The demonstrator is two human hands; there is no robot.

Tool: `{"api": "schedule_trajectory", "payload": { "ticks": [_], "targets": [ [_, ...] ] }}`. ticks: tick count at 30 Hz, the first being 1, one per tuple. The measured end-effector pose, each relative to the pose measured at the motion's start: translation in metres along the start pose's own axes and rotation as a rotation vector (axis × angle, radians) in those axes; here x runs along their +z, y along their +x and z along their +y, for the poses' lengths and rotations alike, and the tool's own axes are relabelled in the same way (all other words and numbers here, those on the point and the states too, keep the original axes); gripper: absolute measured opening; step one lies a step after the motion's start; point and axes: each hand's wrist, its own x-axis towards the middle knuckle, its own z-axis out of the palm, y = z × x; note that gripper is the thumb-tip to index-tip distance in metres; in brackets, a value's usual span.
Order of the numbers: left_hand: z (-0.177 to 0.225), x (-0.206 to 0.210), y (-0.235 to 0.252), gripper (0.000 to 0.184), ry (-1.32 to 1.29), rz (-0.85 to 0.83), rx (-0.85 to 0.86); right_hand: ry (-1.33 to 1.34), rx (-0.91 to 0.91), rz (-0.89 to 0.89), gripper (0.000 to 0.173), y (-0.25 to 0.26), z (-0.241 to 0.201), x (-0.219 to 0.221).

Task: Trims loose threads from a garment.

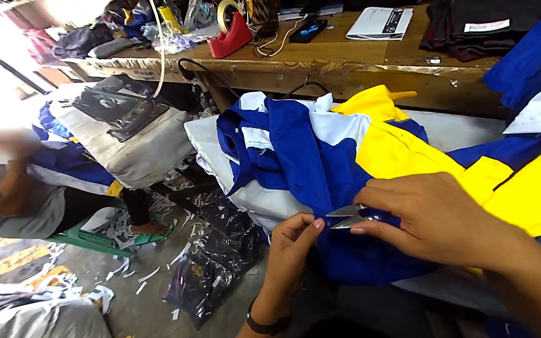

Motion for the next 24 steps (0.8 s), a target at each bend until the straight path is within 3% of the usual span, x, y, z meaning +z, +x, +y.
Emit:
{"api": "schedule_trajectory", "payload": {
  "ticks": [7, 24],
  "targets": [
    [0.004, 0.008, 0.004, 0.015, 0.190, -0.029, 0.089, -0.307, -0.266, -0.147, 0.039, 0.021, -0.005, -0.044],
    [0.002, 0.008, 0.002, 0.016, 0.298, -0.003, 0.150, -0.320, -0.298, -0.276, 0.039, 0.038, -0.015, -0.044]
  ]
}}
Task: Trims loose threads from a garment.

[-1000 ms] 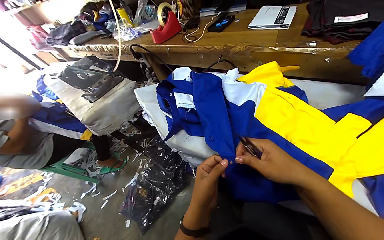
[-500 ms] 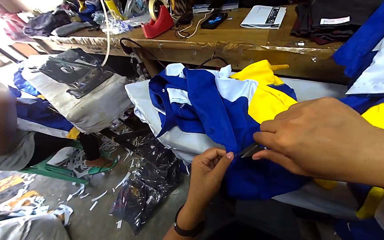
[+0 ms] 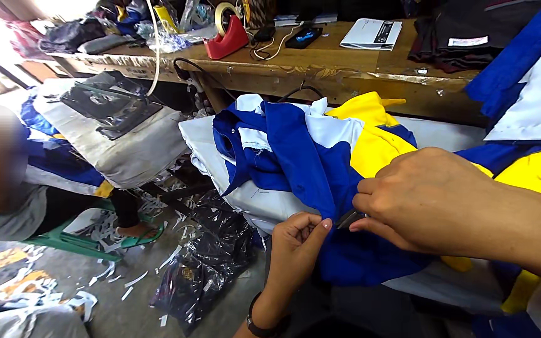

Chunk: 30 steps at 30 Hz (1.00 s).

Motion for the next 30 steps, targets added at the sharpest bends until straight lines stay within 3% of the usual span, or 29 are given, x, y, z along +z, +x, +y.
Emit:
{"api": "schedule_trajectory", "payload": {
  "ticks": [17, 21, 24, 27, 30],
  "targets": [
    [-0.009, -0.003, -0.004, 0.018, 0.239, -0.068, 0.011, 0.070, -0.055, -0.106, 0.030, 0.015, -0.008, 0.003],
    [-0.016, -0.006, -0.006, 0.014, 0.143, -0.028, 0.013, 0.116, 0.123, -0.068, 0.034, -0.004, -0.005, 0.000],
    [-0.016, -0.004, -0.009, 0.012, -0.103, 0.017, -0.131, 0.269, 0.341, 0.024, 0.040, -0.025, -0.006, 0.012],
    [-0.014, -0.001, -0.011, 0.010, -0.321, 0.028, -0.310, 0.688, 0.681, 0.194, 0.032, -0.031, -0.026, 0.053],
    [-0.016, 0.005, -0.013, 0.011, -0.396, 0.050, -0.354, 1.187, 0.825, 0.354, 0.022, -0.028, -0.053, 0.095]
  ]
}}
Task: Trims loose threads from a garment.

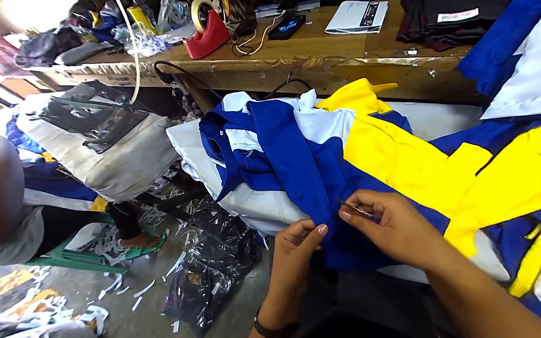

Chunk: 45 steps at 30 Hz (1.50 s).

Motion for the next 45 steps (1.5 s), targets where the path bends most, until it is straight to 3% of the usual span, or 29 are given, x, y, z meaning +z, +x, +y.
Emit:
{"api": "schedule_trajectory", "payload": {
  "ticks": [4, 5, 9, 14, 21, 24, 28, 32, 36, 40, 45],
  "targets": [
    [-0.004, 0.002, -0.003, 0.011, -0.055, -0.005, 0.000, 0.448, 0.027, 0.008, 0.003, -0.002, 0.008, 0.025],
    [-0.005, 0.001, -0.004, 0.012, -0.023, -0.009, 0.029, 0.493, 0.048, 0.023, 0.006, -0.002, 0.008, 0.028],
    [-0.009, -0.005, -0.006, 0.015, 0.059, -0.045, 0.130, 0.493, 0.005, 0.046, 0.007, -0.002, 0.010, 0.039],
    [-0.011, -0.006, -0.004, 0.012, -0.089, -0.052, 0.042, 0.558, -0.014, 0.083, 0.006, -0.002, 0.013, 0.043],
    [-0.006, -0.002, -0.004, 0.008, 0.122, 0.021, 0.157, 0.382, -0.102, 0.172, 0.006, -0.005, 0.015, 0.044],
    [-0.007, -0.004, -0.004, 0.008, 0.099, -0.031, 0.186, 0.502, -0.064, 0.116, 0.007, -0.004, 0.018, 0.044],
    [-0.011, -0.002, -0.003, 0.007, -0.060, -0.012, 0.062, 0.658, 0.016, 0.101, 0.007, -0.003, 0.021, 0.048],
    [-0.012, 0.002, -0.002, 0.006, -0.143, 0.011, -0.048, 0.545, -0.029, 0.229, 0.002, -0.007, 0.021, 0.060],
    [-0.010, 0.005, -0.001, 0.014, -0.215, 0.074, -0.112, 0.262, -0.179, 0.381, 0.015, -0.010, 0.025, 0.064],
    [-0.009, 0.007, -0.001, 0.014, -0.058, 0.111, 0.053, 0.125, -0.335, 0.411, 0.019, -0.014, 0.024, 0.058],
    [-0.009, 0.005, -0.002, 0.013, 0.246, 0.070, 0.273, 0.014, -0.386, 0.418, 0.014, -0.010, 0.028, 0.057]
  ]
}}
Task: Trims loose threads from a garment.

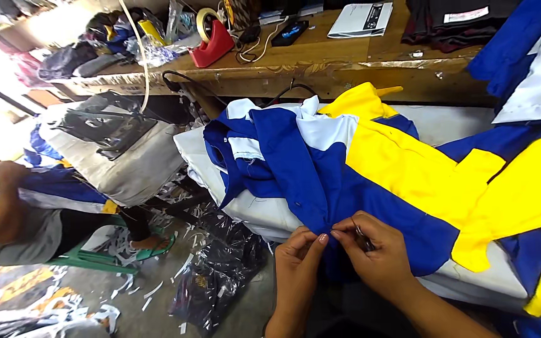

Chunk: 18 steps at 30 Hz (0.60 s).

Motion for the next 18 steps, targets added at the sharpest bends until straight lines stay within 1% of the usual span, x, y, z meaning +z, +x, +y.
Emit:
{"api": "schedule_trajectory", "payload": {
  "ticks": [2, 3, 4, 7, 8, 9, 11, 13, 15, 16, 17, 18],
  "targets": [
    [-0.003, -0.001, 0.000, 0.011, 0.176, 0.003, 0.136, -0.059, -0.038, -0.025, 0.012, 0.001, -0.001, -0.001],
    [-0.004, 0.000, 0.000, 0.011, 0.242, 0.011, 0.187, -0.062, -0.035, -0.032, 0.011, 0.000, -0.003, 0.000],
    [-0.003, 0.001, -0.001, 0.011, 0.272, 0.020, 0.213, -0.025, 0.004, -0.039, 0.010, 0.000, -0.006, 0.000],
    [0.000, 0.000, -0.001, 0.013, 0.179, 0.019, 0.168, 0.244, 0.245, -0.039, 0.004, 0.002, -0.015, -0.003],
    [0.000, -0.002, 0.000, 0.013, 0.134, 0.006, 0.140, 0.273, 0.270, -0.028, 0.006, 0.003, -0.016, -0.004],
    [0.000, -0.003, 0.000, 0.014, 0.108, -0.002, 0.121, 0.257, 0.257, -0.012, 0.010, 0.002, -0.015, -0.005],
    [0.001, -0.003, -0.001, 0.015, 0.096, -0.009, 0.103, 0.149, 0.170, 0.006, 0.020, -0.001, -0.011, -0.003],
    [0.001, 0.001, -0.002, 0.014, 0.143, 0.001, 0.126, 0.045, 0.066, 0.039, 0.019, -0.005, -0.007, 0.002],
    [0.000, 0.003, -0.004, 0.012, 0.257, 0.029, 0.207, -0.012, -0.021, 0.079, 0.014, -0.006, -0.005, 0.007],
    [-0.002, 0.004, -0.004, 0.012, 0.318, 0.045, 0.249, -0.010, -0.033, 0.082, 0.011, -0.006, -0.006, 0.008],
    [-0.003, 0.004, -0.005, 0.012, 0.356, 0.057, 0.276, 0.025, 0.004, 0.072, 0.010, -0.006, -0.008, 0.008],
    [-0.004, 0.004, -0.005, 0.011, 0.366, 0.064, 0.284, 0.103, 0.094, 0.051, 0.008, -0.005, -0.012, 0.007]
  ]
}}
